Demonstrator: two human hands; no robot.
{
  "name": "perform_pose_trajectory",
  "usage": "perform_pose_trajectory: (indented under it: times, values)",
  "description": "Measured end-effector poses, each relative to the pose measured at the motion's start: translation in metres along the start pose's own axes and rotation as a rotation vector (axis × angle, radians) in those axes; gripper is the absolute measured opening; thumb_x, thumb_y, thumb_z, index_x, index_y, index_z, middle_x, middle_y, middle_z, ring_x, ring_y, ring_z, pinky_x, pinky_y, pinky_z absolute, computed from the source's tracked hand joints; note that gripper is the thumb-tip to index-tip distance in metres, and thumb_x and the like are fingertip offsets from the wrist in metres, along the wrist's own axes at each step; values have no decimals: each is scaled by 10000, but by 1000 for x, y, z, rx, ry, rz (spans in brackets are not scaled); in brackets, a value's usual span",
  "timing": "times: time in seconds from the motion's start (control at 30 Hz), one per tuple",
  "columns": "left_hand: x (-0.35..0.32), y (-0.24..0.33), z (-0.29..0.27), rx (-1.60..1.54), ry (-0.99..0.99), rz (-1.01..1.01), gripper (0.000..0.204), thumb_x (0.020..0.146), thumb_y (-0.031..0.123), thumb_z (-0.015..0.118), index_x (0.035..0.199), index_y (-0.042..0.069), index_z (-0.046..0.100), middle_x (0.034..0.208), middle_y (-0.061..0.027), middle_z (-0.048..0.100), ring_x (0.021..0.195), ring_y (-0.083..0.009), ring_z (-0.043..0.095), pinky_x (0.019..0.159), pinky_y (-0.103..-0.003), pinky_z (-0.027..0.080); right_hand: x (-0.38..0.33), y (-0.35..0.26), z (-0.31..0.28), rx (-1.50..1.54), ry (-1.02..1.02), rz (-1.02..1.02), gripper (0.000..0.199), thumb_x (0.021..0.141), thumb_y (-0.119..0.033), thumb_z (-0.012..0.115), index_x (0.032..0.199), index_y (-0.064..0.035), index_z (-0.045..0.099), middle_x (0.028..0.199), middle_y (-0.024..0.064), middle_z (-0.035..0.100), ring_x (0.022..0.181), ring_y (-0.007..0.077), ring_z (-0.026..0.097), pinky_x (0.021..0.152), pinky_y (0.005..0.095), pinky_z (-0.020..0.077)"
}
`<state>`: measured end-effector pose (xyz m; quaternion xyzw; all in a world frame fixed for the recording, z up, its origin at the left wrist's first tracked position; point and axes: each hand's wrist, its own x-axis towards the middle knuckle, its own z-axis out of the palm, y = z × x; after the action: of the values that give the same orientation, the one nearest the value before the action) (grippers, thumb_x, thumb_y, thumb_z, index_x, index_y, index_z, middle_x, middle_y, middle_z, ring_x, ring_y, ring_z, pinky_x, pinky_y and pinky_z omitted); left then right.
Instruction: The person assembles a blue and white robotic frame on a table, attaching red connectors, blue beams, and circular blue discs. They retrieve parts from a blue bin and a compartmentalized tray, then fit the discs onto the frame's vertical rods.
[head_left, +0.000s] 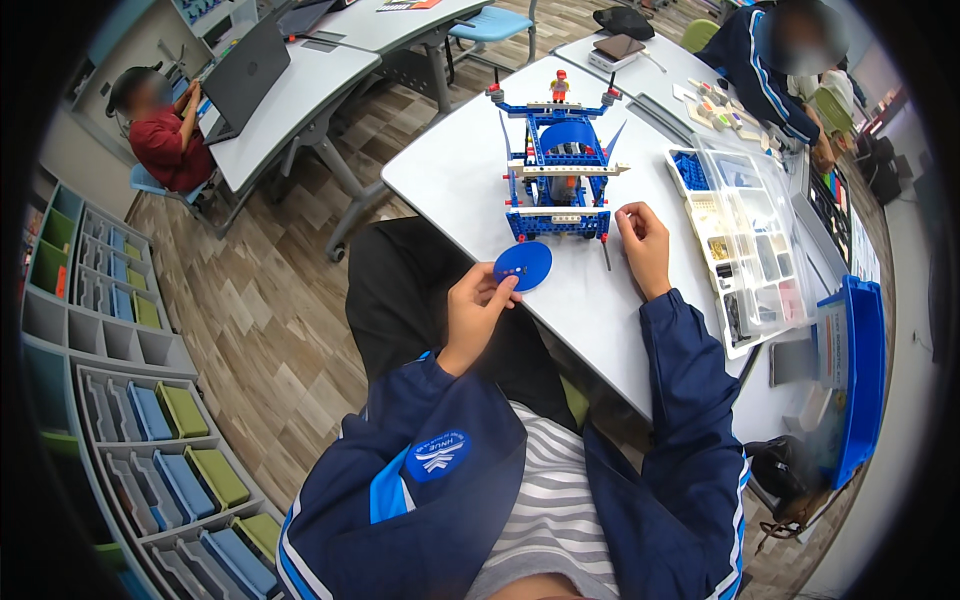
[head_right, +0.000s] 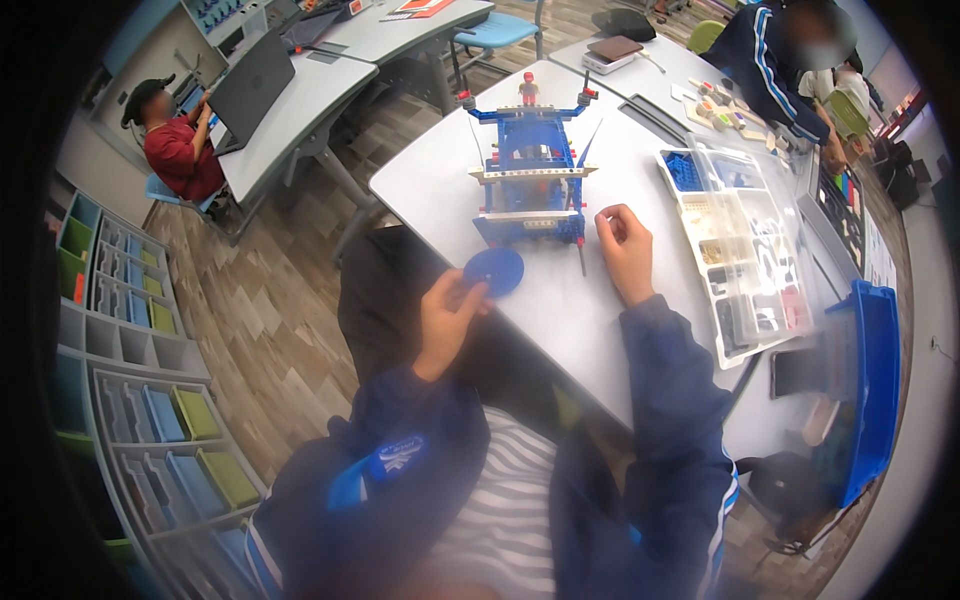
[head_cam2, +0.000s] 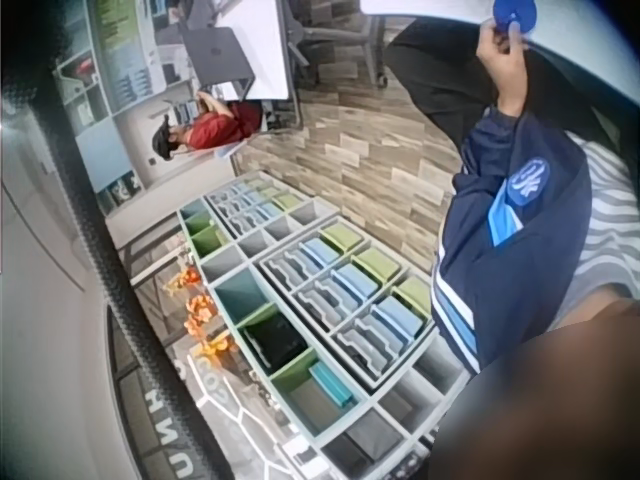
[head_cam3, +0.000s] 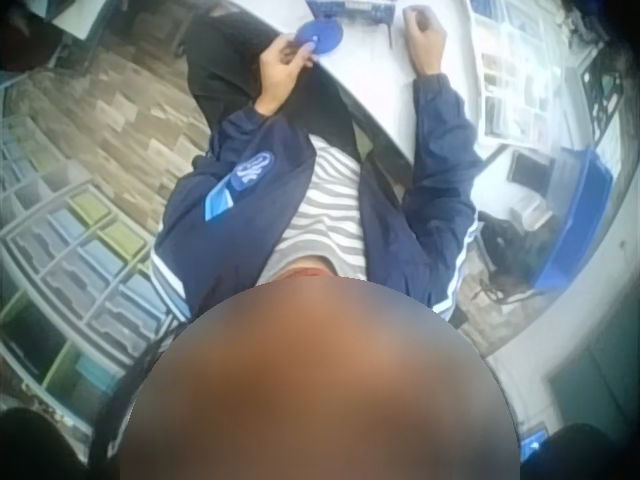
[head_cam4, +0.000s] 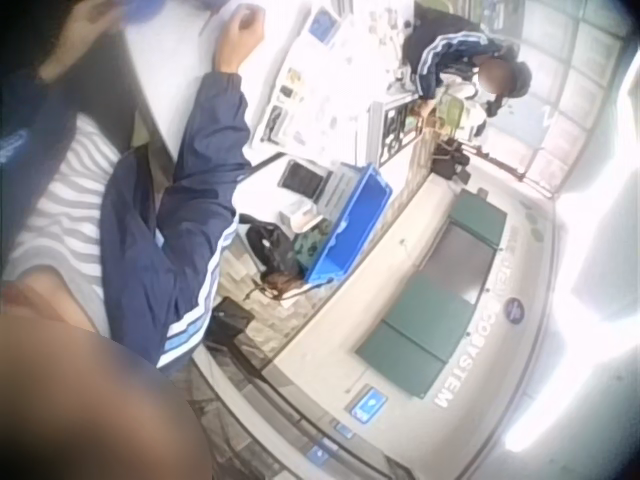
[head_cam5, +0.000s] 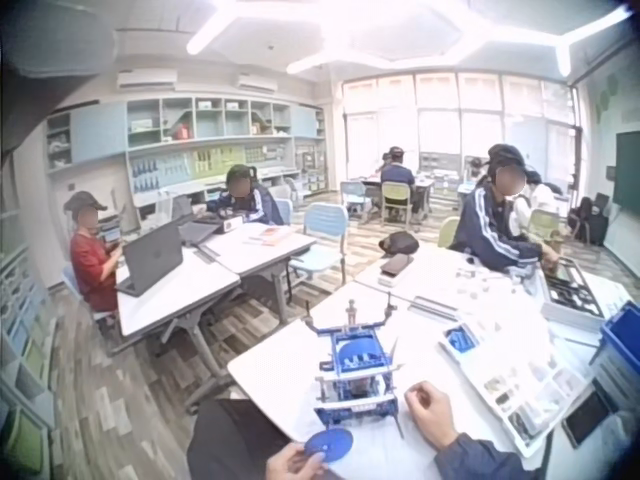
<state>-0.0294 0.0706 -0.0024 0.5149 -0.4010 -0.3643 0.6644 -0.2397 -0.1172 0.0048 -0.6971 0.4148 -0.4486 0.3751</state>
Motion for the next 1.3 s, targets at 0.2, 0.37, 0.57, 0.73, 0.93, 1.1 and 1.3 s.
perform_pose_trajectory:
  times: [0.2, 0.37, 0.57, 0.73, 0.93, 1.1, 1.3]
  values:
    - [-3, -4, 0, 19, 78, -25, 133, 933, 29, 688, 1035, -40, 638, 877, -69, 682, 756, -127, 682, 626, -229, 531, 0, -6, 3, -48, 63, 31, 62, 939, -90, 625, 931, -29, 637, 632, -15, 512, 577, 49, 445, 524, 251, 352]
    - [-4, 9, -9, 333, 71, 450, 43, 892, -20, 671, 882, -15, 629, 818, -100, 612, 711, -147, 577, 632, -289, 471, -11, -40, 5, -89, 170, -400, 106, 914, -39, 629, 1016, -29, 654, 679, 39, 622, 633, 82, 591, 577, 267, 475]
    - [-18, 27, 10, 269, -102, 287, 140, 960, 64, 644, 1066, -12, 593, 939, -74, 622, 697, -93, 566, 602, -220, 468, -56, -117, 4, 84, -478, -549, 239, 919, -274, 691, 1020, -64, 640, 970, 116, 624, 865, 297, 626, 718, 385, 510]
    - [4, 25, 23, 127, -166, 334, 395, 999, 238, 621, 1269, -33, 524, 1055, -125, 620, 719, -108, 563, 665, -223, 458, -55, -142, -117, -437, 55, -608, 159, 825, -101, 704, 976, -73, 662, 872, 128, 619, 809, 310, 639, 706, 389, 522]
    - [8, 29, 24, 219, -102, 175, 258, 997, 42, 516, 1243, -30, 538, 1023, -108, 607, 712, -96, 537, 663, -224, 442, -129, -124, -365, -1009, 1158, 195, 462, 897, -409, 701, 1117, -5, 660, 1044, 199, 708, 933, 331, 682, 802, 411, 519]
    - [2, 30, 31, 271, -124, 177, 206, 997, 26, 514, 1189, -29, 565, 997, -101, 608, 730, -92, 535, 673, -223, 454, -207, -68, -394, -1304, 994, 646, 687, 740, -425, 815, 1284, -73, 588, 1241, 160, 609, 1194, 347, 550, 1060, 519, 351]
    - [1, 29, 34, 408, -246, 269, 136, 983, 28, 532, 1083, -21, 610, 927, -90, 615, 721, -102, 553, 650, -224, 465, -214, -31, -385, -1540, 973, 705, 294, 814, -132, 745, 1103, -126, 690, 968, 86, 703, 1014, 294, 641, 909, 470, 408]
